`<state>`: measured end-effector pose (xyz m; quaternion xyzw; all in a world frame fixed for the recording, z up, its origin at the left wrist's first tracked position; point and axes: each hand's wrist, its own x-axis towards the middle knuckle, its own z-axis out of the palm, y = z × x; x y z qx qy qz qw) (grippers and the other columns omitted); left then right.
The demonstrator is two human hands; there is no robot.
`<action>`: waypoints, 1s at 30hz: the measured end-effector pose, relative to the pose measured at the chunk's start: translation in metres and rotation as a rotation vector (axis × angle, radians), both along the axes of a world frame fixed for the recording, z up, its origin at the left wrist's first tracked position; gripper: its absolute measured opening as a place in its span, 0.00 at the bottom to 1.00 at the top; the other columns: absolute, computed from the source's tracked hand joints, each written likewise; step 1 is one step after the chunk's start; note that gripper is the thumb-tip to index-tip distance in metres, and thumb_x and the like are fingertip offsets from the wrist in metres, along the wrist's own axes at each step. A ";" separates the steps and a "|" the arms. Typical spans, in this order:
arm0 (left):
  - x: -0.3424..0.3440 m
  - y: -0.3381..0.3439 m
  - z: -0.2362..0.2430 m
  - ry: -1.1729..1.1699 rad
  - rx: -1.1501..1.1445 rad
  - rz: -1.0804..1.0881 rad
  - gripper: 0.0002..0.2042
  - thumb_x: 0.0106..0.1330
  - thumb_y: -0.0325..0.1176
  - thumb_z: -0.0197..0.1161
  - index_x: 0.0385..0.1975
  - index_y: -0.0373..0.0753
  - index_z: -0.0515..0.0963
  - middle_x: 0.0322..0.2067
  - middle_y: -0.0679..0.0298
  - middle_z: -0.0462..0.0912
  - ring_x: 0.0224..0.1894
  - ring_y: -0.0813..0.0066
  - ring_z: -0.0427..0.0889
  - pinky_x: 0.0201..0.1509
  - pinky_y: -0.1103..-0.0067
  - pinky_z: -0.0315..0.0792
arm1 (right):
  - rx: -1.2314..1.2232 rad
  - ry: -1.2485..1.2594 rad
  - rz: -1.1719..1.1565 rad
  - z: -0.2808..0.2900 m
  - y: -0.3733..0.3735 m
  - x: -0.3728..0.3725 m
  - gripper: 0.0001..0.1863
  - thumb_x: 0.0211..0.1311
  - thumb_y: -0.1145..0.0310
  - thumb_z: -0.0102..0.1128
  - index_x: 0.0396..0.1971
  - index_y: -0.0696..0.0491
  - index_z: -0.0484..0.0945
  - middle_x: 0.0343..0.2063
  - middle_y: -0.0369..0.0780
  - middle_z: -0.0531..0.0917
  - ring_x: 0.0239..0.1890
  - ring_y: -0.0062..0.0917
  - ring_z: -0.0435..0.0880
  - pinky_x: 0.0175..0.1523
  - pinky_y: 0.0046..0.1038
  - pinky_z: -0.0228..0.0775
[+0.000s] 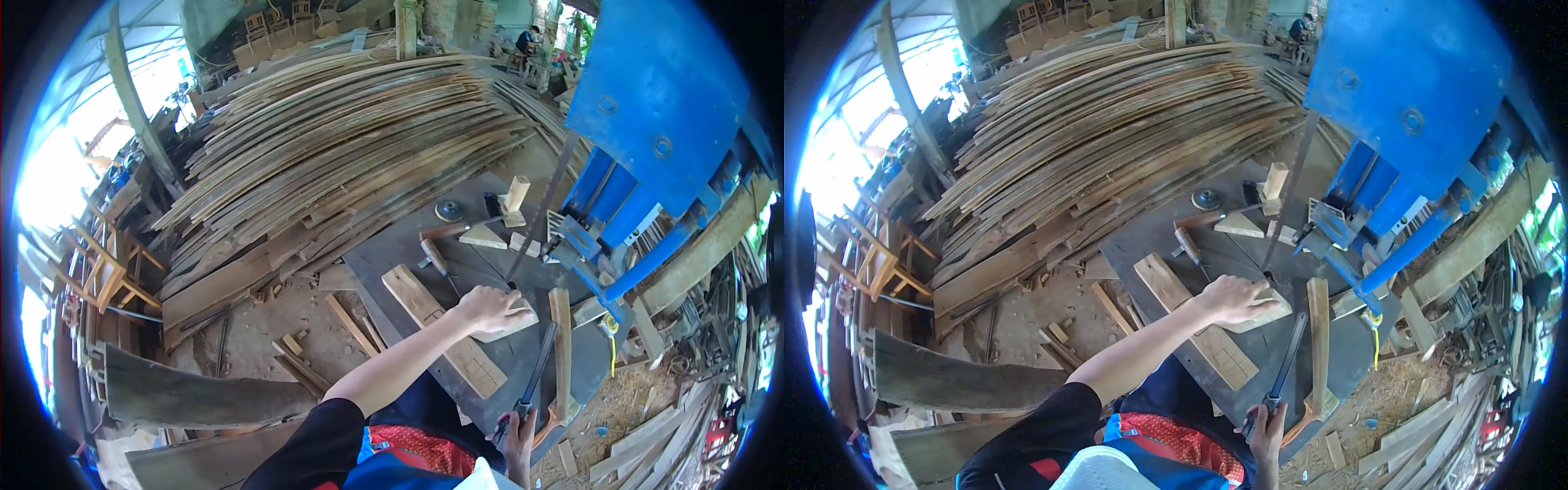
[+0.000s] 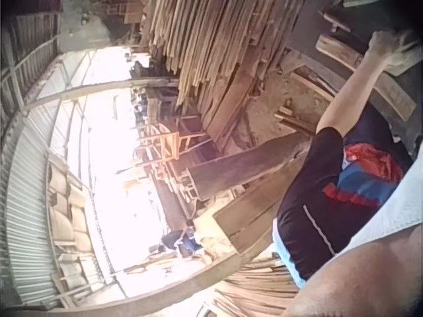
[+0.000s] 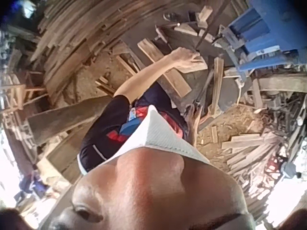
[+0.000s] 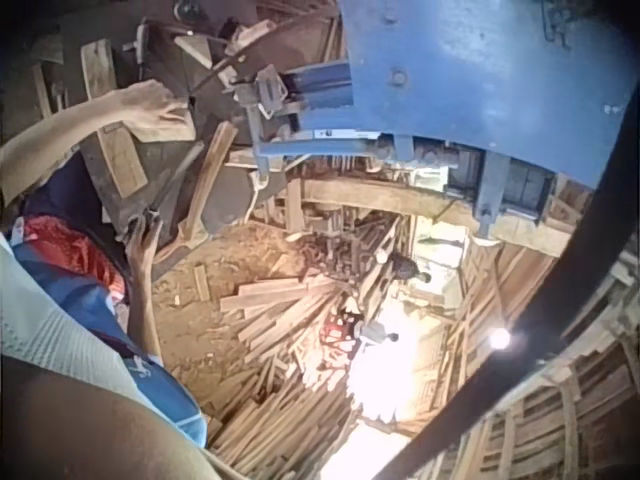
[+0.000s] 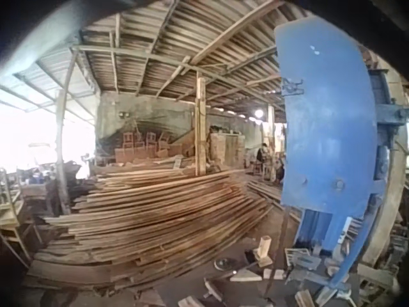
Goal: The person carves letters into a small rectangular wooden block using a hand saw. They hold the block steady with their left hand and use the saw to cut along pre-drawn outlines of the letters. The person repeatedly adjusts the block's position to carve different sections of the design.
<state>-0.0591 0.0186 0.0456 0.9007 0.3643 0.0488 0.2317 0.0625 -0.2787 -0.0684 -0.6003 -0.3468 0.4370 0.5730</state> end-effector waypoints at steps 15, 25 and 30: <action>0.008 0.000 -0.013 -0.036 0.178 -0.056 0.27 0.73 0.59 0.49 0.51 0.39 0.75 0.25 0.52 0.85 0.30 0.51 0.87 0.35 0.59 0.80 | -0.185 -0.336 -0.092 0.024 0.043 -0.005 0.13 0.78 0.62 0.45 0.40 0.56 0.71 0.17 0.36 0.74 0.17 0.19 0.72 0.21 0.27 0.60; -0.012 -0.010 -0.017 -0.117 0.183 -0.019 0.22 0.73 0.52 0.53 0.43 0.34 0.72 0.22 0.51 0.82 0.28 0.47 0.85 0.32 0.57 0.77 | -0.161 -0.460 0.003 0.059 0.105 0.001 0.13 0.77 0.65 0.47 0.36 0.59 0.72 0.16 0.46 0.74 0.17 0.45 0.73 0.26 0.40 0.67; -0.028 -0.019 -0.028 -0.193 0.200 0.085 0.19 0.73 0.48 0.55 0.40 0.35 0.70 0.22 0.50 0.82 0.29 0.46 0.85 0.31 0.57 0.77 | -0.143 -0.997 0.070 0.087 0.126 -0.012 0.13 0.77 0.66 0.47 0.40 0.64 0.71 0.24 0.59 0.82 0.28 0.58 0.81 0.30 0.55 0.70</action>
